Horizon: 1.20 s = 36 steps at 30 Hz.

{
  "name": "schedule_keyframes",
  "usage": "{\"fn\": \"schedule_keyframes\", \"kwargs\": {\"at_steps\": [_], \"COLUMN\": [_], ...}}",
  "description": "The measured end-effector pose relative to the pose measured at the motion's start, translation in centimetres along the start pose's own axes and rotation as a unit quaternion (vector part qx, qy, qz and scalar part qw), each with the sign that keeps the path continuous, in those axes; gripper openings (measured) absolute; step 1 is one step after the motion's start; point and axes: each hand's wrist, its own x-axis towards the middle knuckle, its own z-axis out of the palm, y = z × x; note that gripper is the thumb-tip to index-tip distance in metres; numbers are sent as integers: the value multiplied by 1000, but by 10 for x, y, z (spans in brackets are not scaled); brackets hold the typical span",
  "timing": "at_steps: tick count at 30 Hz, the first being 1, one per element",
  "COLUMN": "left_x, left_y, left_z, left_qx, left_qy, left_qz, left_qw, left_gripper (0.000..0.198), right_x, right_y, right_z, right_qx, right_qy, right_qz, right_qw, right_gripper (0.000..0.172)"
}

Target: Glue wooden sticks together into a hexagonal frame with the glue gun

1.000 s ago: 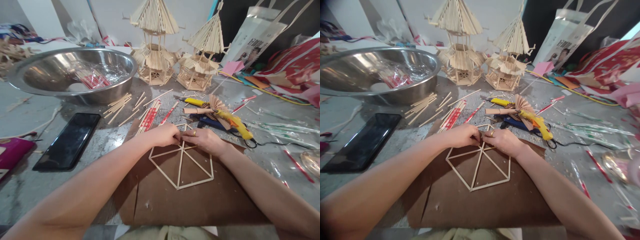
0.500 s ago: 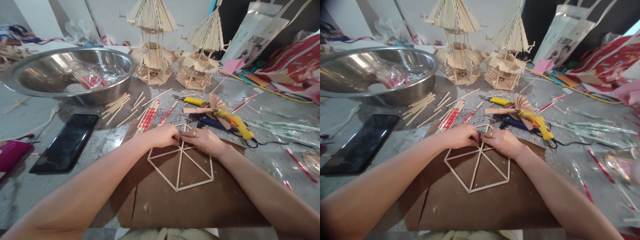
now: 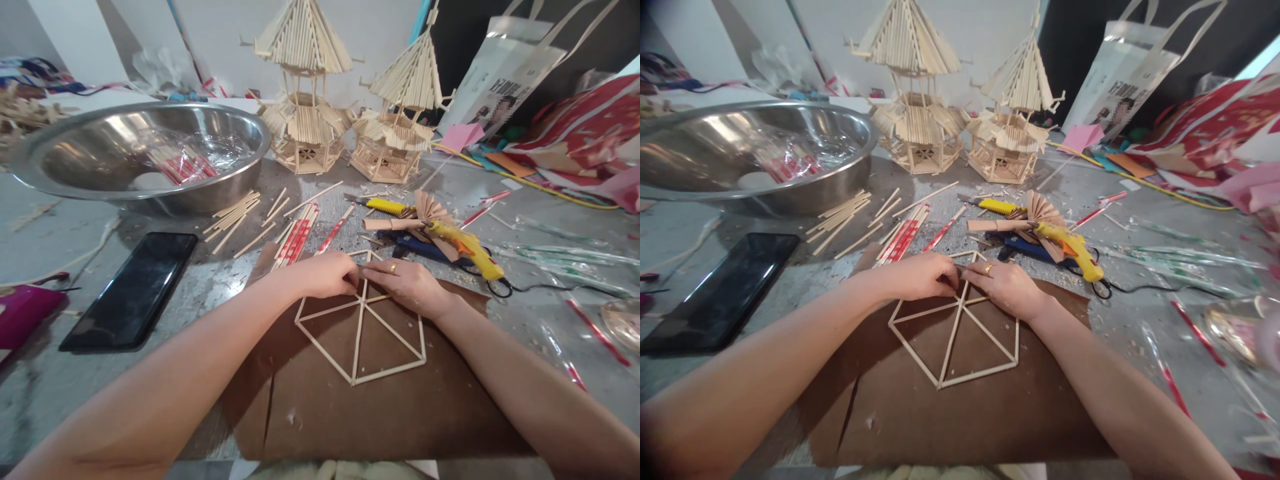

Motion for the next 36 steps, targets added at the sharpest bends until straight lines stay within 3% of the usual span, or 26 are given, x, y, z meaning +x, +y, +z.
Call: {"fn": "schedule_keyframes", "kwargs": {"at_steps": [6, 15, 36], "left_x": [1, 3, 0], "left_y": [-3, -5, -6], "left_z": [1, 4, 0], "left_qx": [21, 48, -9], "left_qy": [10, 11, -7], "left_qz": [24, 46, 57], "left_qw": [999, 998, 998], "left_gripper": [26, 31, 32], "right_x": [-2, 2, 1], "right_y": [3, 0, 1], "right_z": [2, 3, 3], "right_qx": [-36, -62, -64], "right_qy": [42, 27, 20], "right_qz": [44, 45, 74], "right_qw": [997, 997, 995], "right_gripper": [25, 27, 27]}}
